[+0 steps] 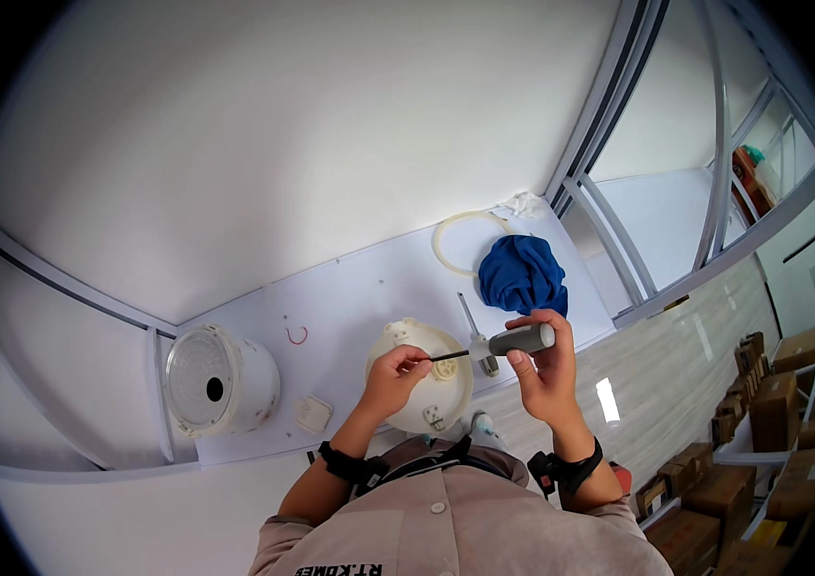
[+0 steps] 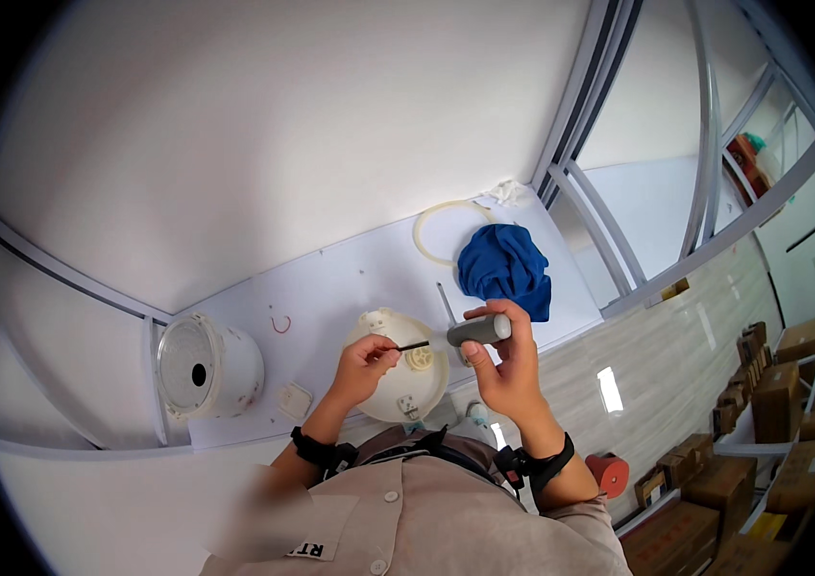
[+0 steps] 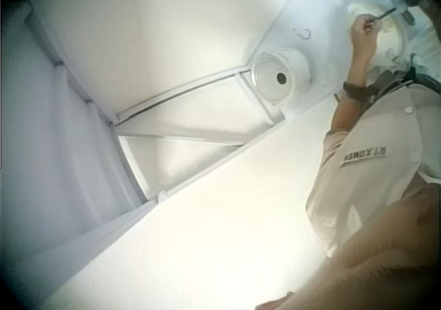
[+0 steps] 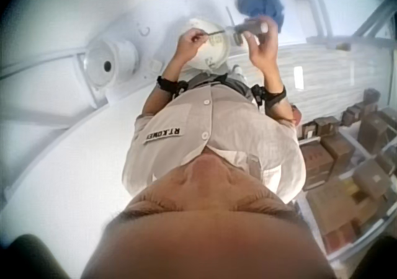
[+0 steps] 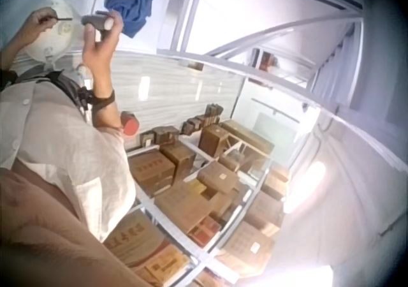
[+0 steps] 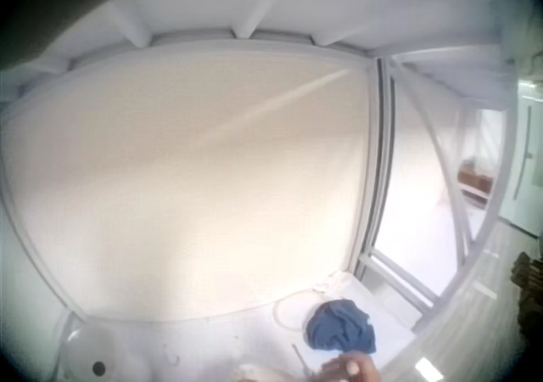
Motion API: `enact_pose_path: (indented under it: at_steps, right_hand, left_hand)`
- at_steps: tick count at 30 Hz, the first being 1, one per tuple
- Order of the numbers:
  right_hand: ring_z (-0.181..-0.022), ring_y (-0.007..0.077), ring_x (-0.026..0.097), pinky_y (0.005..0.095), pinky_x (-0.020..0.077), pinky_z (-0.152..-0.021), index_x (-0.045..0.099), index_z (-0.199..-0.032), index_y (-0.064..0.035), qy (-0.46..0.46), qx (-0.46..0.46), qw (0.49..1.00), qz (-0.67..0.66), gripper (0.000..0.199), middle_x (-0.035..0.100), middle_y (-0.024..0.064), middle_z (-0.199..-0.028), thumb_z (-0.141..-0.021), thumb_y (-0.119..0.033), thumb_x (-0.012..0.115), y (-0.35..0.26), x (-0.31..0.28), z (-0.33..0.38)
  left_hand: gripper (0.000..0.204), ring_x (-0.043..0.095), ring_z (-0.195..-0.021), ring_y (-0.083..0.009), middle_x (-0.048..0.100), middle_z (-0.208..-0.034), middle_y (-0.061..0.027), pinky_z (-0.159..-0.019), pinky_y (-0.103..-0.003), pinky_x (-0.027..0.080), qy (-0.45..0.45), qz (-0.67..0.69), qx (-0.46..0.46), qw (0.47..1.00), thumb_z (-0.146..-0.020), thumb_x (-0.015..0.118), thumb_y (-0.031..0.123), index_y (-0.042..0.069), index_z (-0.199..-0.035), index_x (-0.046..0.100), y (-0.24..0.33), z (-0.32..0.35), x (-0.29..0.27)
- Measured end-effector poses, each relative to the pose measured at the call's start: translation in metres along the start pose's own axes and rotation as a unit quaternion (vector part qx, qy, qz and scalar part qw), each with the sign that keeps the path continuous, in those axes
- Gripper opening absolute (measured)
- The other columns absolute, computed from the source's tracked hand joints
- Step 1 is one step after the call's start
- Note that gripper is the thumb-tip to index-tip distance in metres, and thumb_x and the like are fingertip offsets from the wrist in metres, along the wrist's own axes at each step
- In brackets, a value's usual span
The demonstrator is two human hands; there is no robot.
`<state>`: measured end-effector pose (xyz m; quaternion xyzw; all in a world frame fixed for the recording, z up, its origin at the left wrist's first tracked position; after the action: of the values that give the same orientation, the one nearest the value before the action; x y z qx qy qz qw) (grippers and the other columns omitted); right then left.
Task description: The person assembles a white plastic appliance by hand, inserting a small internal component and securing it with a screwdriver. The person then attaches a lid to the base unit and aligns the parts.
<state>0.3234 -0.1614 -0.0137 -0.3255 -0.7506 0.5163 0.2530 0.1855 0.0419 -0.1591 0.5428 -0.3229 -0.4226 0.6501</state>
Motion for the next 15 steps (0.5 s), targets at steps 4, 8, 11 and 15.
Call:
enact_pose_path:
  at_steps: [4,8,11,15]
  right_hand:
    - [-0.119,0.0246,0.064,0.0370,0.0555,-0.099,0.040,-0.144,-0.0041,0.031,0.002,0.999,0.014,0.057,0.061,0.0180,-0.128,-0.097,-0.003,0.071,0.008,-0.004,0.000]
    - [-0.115,0.0245,0.067,0.0358,0.0575,-0.096,0.041,-0.142,-0.0030,0.024,-0.001,0.999,0.046,0.056,0.062,0.0179,-0.127,-0.095,-0.001,0.072,0.019,0.008,-0.003]
    - [-0.112,0.0246,0.069,0.0350,0.0594,-0.094,0.044,-0.139,-0.0024,0.011,-0.003,0.996,0.085,0.053,0.065,0.0178,-0.125,-0.095,0.000,0.073,0.027,0.022,-0.011]
    - [-0.108,0.0255,0.071,0.0353,0.0611,-0.089,0.045,-0.139,-0.0028,0.016,0.002,0.994,0.106,0.053,0.067,0.0174,-0.119,-0.095,-0.002,0.074,0.042,0.034,-0.022]
  left_hand:
    - [0.027,0.067,-0.094,-0.0233,0.070,-0.106,-0.0037,-0.080,-0.037,0.055,0.039,-0.278,0.198,0.939,-0.085,0.083,0.018,0.009,-0.109,0.076,0.059,0.012,0.001]
    - [0.038,0.057,-0.114,-0.0284,0.064,-0.121,-0.0032,-0.097,-0.041,0.046,0.051,-0.397,0.257,0.879,-0.077,0.084,0.015,0.014,-0.115,0.077,0.063,0.017,-0.003]
    - [0.045,0.049,-0.126,-0.0307,0.060,-0.132,-0.0055,-0.107,-0.045,0.037,0.050,-0.482,0.263,0.835,-0.074,0.085,0.016,0.014,-0.118,0.076,0.064,0.016,-0.004]
    - [0.050,0.042,-0.134,-0.0336,0.056,-0.138,-0.0089,-0.113,-0.049,0.028,0.061,-0.503,0.236,0.829,-0.072,0.086,0.022,0.013,-0.119,0.075,0.059,0.012,-0.007]
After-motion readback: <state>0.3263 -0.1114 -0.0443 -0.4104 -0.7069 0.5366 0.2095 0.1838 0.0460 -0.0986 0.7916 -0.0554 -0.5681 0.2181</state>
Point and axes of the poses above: each hand's wrist, its own z-axis away from the middle knuckle, its own x-axis out of the palm, y = z × x, the point moved 7 cm from there along -z, towards the middle knuckle
